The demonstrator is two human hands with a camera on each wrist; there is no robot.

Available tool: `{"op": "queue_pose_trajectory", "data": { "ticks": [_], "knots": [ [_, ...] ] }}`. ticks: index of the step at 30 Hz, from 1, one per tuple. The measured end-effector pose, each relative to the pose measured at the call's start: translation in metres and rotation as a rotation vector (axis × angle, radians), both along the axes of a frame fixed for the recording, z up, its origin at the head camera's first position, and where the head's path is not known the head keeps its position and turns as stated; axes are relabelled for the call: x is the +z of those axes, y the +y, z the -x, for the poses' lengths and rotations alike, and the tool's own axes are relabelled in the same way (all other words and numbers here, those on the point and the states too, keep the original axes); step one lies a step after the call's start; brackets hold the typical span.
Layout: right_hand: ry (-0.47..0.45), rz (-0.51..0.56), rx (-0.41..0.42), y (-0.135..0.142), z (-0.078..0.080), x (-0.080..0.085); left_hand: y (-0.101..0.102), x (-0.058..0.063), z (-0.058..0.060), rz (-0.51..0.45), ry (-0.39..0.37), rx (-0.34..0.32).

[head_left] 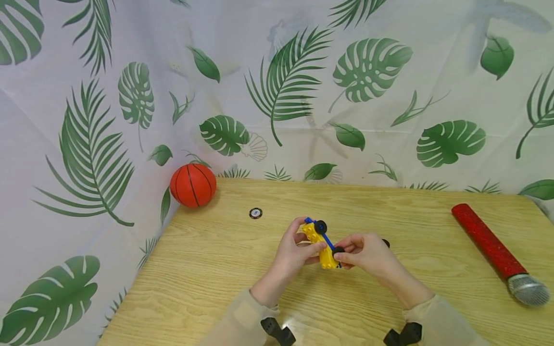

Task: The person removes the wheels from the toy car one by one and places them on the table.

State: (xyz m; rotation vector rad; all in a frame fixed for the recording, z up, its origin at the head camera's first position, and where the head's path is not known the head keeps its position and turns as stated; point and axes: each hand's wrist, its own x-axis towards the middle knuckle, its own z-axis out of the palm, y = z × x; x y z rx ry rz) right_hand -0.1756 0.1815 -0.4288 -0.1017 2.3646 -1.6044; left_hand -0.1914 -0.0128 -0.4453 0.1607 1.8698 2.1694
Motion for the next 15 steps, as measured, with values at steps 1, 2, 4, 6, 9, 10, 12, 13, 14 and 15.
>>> {"op": "queue_pose_trajectory", "data": {
  "ticks": [1, 2, 4, 6, 9, 10, 12, 13, 14, 15],
  "knots": [
    [-0.003, 0.008, 0.0, -0.0003, 0.0, 0.0, 0.0001, 0.0002, -0.0002, 0.002, 0.003, 0.002],
    [-0.007, 0.014, -0.002, -0.0006, 0.0, 0.0002, 0.0002, 0.0004, -0.0003, 0.003, 0.007, 0.004],
    [-0.016, 0.027, -0.01, -0.0014, -0.0002, 0.0008, 0.0003, 0.0007, -0.0006, 0.008, 0.011, 0.007],
    [-0.017, 0.03, -0.014, -0.0019, -0.0006, 0.001, 0.0005, 0.0011, -0.0011, 0.013, 0.016, 0.011],
    [-0.02, 0.037, -0.023, -0.0028, -0.0016, 0.0015, 0.0007, 0.0011, -0.0012, 0.022, 0.019, 0.016],
    [-0.022, 0.039, -0.028, -0.0031, -0.0018, 0.0016, 0.0008, 0.0011, -0.0013, 0.025, 0.021, 0.018],
    [-0.028, 0.04, -0.041, -0.0037, -0.0024, 0.002, 0.0012, 0.0013, -0.0018, 0.029, 0.024, 0.021],
    [-0.03, 0.041, -0.046, -0.004, -0.0027, 0.002, 0.0014, 0.0015, -0.0022, 0.032, 0.027, 0.023],
    [-0.032, 0.039, -0.052, -0.0043, -0.003, 0.0019, 0.0017, 0.0019, -0.0028, 0.035, 0.03, 0.025],
    [-0.032, 0.037, -0.054, -0.0045, -0.0031, 0.0015, 0.0018, 0.0024, -0.0034, 0.038, 0.032, 0.026]
  ]
}}
